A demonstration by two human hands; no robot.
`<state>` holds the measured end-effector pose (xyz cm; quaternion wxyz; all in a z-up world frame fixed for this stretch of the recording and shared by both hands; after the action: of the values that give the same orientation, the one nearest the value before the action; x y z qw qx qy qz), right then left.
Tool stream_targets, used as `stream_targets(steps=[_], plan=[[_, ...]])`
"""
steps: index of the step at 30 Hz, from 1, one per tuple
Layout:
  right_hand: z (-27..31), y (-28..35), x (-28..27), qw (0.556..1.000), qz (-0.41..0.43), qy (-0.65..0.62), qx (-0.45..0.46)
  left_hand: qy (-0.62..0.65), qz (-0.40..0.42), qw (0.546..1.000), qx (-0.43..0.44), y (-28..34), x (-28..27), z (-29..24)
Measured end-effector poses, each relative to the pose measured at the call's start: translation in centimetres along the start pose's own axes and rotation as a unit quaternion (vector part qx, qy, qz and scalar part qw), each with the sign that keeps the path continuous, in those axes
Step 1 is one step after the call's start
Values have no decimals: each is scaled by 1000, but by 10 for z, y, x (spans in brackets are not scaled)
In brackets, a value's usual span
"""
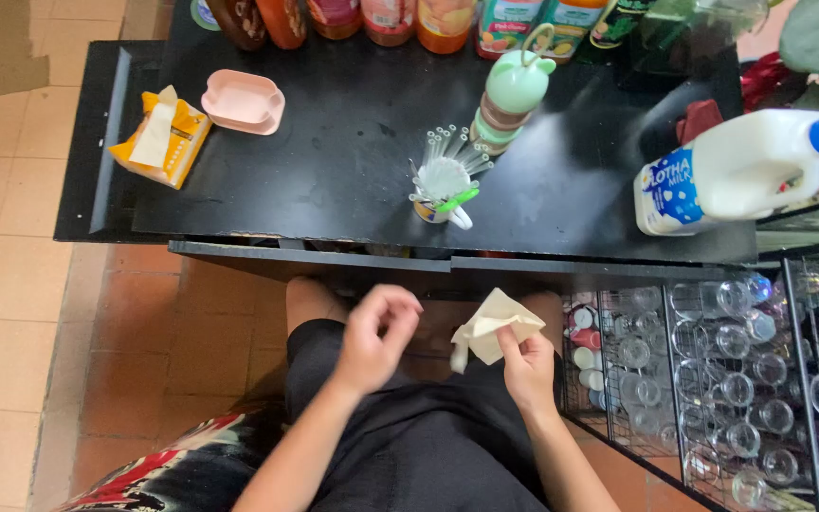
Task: Wiping down plastic stirrers with a tissue at a coffee shop counter.
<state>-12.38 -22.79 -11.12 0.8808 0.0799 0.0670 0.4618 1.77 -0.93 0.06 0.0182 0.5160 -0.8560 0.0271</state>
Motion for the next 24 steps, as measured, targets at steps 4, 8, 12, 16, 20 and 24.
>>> stream_targets(steps=[4, 8, 12, 16, 20, 24], plan=[[24, 10, 7, 999, 14, -47, -23, -74, -101, 984, 129, -67, -13, -25], [8, 17, 10, 997, 44, -48, -31, -174, -118, 963, 166, -111, -6, -47], [9, 26, 13, 997, 48, -58, -16, -190, -110, 951, 217, -128, -2, -43], [-6, 29, 7, 998, 42, -42, 12, -175, -96, 951, 235, -129, 1, -54], [-5, 26, 10, 996, 65, -50, 23, -205, -78, 935, 280, -132, 3, -60], [8, 22, 15, 996, 76, -39, 7, -241, -83, 919, 301, -134, 3, -74]])
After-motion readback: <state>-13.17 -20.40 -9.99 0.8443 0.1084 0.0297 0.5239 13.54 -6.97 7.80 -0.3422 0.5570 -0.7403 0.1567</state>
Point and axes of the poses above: each hand's wrist, its own y-axis away from the middle knuckle, its own x-axis out of the palm, z = x × y, the point moved 2 cm from there along -y, towards the middle knuckle, and after that the axes turned 5 degrees about y, right-handed, at the moved point
